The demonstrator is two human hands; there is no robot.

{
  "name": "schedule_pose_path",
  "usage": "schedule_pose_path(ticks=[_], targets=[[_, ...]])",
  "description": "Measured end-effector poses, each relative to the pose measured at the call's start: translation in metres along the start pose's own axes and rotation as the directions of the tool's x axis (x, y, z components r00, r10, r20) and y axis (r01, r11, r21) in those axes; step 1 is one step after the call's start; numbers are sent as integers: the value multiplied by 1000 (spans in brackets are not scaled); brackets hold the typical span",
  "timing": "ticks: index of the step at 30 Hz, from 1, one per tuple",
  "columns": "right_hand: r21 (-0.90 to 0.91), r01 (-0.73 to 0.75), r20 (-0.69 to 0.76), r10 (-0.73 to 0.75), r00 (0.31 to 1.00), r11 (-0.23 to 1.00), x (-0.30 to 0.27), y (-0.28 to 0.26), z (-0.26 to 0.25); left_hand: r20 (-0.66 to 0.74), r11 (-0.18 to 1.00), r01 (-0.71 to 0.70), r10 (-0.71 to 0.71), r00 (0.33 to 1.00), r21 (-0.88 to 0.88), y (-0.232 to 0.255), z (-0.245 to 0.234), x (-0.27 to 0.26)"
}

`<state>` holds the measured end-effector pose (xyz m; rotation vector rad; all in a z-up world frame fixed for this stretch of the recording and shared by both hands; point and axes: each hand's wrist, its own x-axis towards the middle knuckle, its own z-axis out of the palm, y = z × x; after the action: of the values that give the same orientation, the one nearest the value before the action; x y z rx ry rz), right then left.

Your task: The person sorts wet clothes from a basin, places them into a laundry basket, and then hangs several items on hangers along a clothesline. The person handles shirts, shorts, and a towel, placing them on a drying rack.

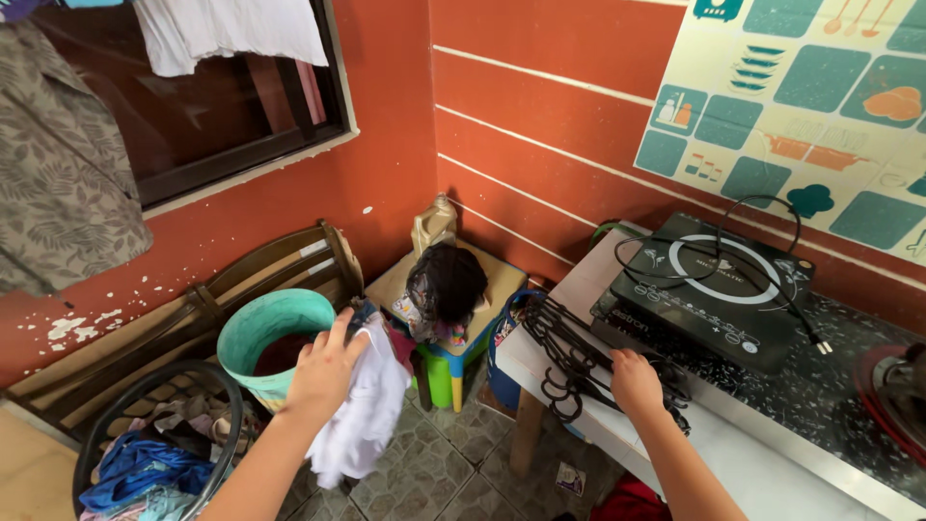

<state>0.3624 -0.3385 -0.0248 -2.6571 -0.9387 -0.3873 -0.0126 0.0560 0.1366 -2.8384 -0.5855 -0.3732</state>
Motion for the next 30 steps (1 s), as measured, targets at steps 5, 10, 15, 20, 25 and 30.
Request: schedule_pose_path(ticks=[5, 10, 15, 20, 25, 30], targets=[[39, -117, 100, 113, 989, 992, 7, 11, 16, 11, 1000, 21, -21, 1000, 16, -5, -1, 5], [267, -196, 32, 194, 980, 944, 11, -8, -8, 88, 997, 68, -66, 994, -24, -9, 9, 10], [343, -84, -177, 152, 972, 935, 10, -43, -50, 165, 989, 122, -107, 980, -84, -9, 22, 17], [636, 174, -272, 7, 962, 751, 11, -108, -92, 240, 980, 172, -144, 960, -100, 8, 32, 30], [723, 136, -43, -152, 987, 677, -1, -176, -137, 326, 959, 238, -179, 928, -151, 27, 37, 45], [665, 98, 41, -167, 985, 741, -11, -203, -171, 356, 938, 274, -187, 916, -211, 34, 29, 39]])
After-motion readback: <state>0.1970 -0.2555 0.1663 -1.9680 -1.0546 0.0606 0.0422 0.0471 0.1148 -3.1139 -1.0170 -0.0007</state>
